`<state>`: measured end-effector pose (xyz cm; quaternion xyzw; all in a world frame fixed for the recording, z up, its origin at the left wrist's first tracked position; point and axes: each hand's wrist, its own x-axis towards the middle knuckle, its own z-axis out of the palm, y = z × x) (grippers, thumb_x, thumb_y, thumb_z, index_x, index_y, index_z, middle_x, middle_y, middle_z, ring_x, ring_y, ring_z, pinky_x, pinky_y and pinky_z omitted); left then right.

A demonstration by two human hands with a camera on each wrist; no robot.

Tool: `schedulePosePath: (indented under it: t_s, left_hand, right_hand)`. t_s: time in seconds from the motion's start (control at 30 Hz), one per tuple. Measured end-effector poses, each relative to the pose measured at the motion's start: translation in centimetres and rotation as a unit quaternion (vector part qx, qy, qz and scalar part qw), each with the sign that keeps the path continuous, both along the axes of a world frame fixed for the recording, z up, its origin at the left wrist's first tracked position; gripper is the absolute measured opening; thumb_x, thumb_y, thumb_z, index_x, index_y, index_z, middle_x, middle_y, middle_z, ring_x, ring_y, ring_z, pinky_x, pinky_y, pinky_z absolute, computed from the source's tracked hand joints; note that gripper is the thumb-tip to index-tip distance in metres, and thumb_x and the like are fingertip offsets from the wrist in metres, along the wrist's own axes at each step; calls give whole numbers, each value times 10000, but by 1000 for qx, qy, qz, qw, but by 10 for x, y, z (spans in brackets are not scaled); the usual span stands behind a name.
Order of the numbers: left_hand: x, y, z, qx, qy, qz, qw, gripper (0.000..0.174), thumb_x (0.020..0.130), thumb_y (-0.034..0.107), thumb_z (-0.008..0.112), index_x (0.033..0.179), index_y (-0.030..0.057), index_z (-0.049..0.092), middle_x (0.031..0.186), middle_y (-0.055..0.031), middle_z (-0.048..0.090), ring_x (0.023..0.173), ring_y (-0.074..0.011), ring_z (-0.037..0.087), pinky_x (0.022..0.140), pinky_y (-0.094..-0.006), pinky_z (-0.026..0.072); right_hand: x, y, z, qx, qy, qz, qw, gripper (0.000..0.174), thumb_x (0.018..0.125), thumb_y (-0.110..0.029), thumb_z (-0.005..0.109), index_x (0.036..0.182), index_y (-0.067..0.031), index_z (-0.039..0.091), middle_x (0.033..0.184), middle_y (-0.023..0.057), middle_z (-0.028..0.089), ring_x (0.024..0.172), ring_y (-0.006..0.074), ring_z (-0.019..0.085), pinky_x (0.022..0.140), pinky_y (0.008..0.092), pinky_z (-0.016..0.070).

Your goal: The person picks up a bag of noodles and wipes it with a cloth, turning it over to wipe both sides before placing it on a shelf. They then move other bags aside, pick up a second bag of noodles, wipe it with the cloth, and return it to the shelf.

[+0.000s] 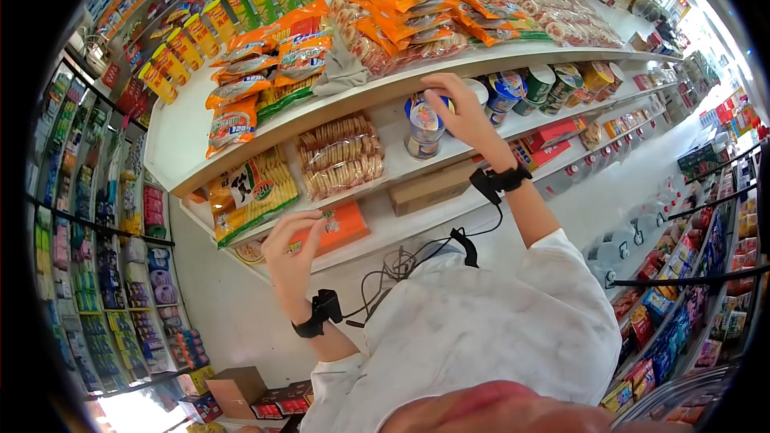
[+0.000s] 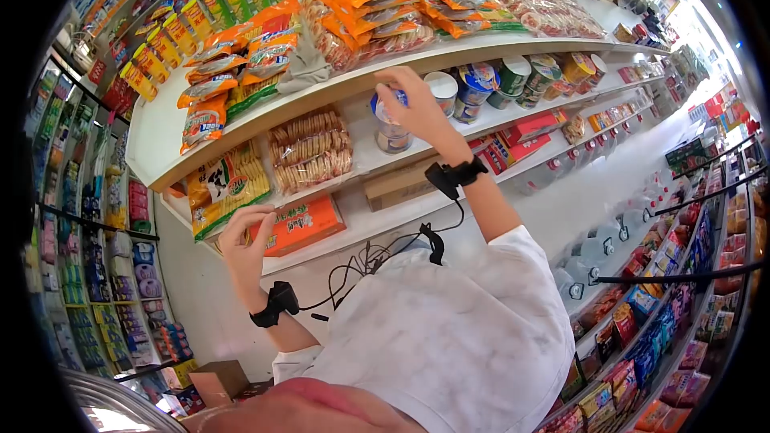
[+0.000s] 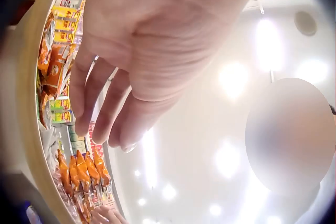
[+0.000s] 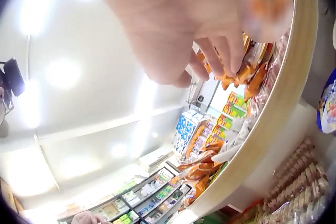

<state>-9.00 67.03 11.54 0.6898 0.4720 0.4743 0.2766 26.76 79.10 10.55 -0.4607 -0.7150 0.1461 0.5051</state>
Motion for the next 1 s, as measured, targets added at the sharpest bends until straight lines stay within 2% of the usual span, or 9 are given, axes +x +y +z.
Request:
schedulePosePath:
  t_s: [0.2,0.23,0.43,0.53,0.67,0.7,0.8,0.83,1.0]
  left_hand:
    - [59,23,9,-52,-38,-13,998,69,923,14,666,946,-51,661,970,-106,713,883,-131,646,814,-278,514]
    - [72,29,9,-61,-40,-1,997,78,933,28,659,948,-49,661,963,-102,716,874,-128,647,808,-276,513]
    - [165,79,10,-60,-62,26,996,140,975,88,621,973,-41,674,941,-82,726,846,-106,646,782,-248,501]
    - [205,96,8,-64,-53,38,996,145,965,90,632,963,-45,684,908,-74,728,827,-93,649,767,-245,503]
    - [233,108,2,-74,-48,93,992,155,956,102,644,942,-45,691,870,-72,730,803,-100,663,749,-254,512]
    - [236,108,1,-92,-49,110,988,156,965,105,637,952,-40,692,887,-68,731,816,-92,658,751,-250,509]
    - [247,100,-3,-110,-75,154,979,166,978,115,629,963,-39,689,900,-71,737,824,-93,662,773,-251,513]
    - [250,99,-2,-104,-84,164,977,170,980,118,628,963,-41,687,897,-75,739,821,-97,666,783,-253,516]
    - [258,84,-4,-94,-100,185,973,182,983,130,626,956,-43,677,905,-87,741,846,-109,674,801,-255,516]
  right_hand:
    - [38,20,7,40,55,-7,998,316,926,-116,664,1206,13,591,1151,159,616,1074,272,643,933,347,501]
    - [43,27,19,59,-3,-9,998,417,913,-113,684,1296,-16,552,1261,142,592,1185,257,583,1016,353,451]
    - [53,126,80,274,-164,-62,946,778,832,-292,763,1499,-150,389,1477,137,455,1387,341,402,1157,482,309]
    - [68,176,77,276,-225,-68,932,811,810,-334,771,1514,-229,383,1493,112,452,1425,338,356,1183,519,260]
    - [90,219,63,267,-231,-10,935,567,830,-232,720,1379,-237,578,1394,70,560,1320,275,477,1131,530,278]
    - [93,216,68,294,-202,2,934,478,848,-157,695,1319,-207,629,1318,65,617,1240,271,547,1057,506,368]
    - [101,234,74,304,-73,49,949,459,846,-122,688,1298,-188,641,1231,91,658,1119,315,615,970,466,460]
    - [102,240,74,310,8,45,950,382,887,-100,673,1267,-136,658,1131,91,697,992,254,673,863,375,519]
    - [123,223,92,136,336,47,931,258,986,-148,629,1217,-37,660,1016,15,678,862,63,583,720,236,462]
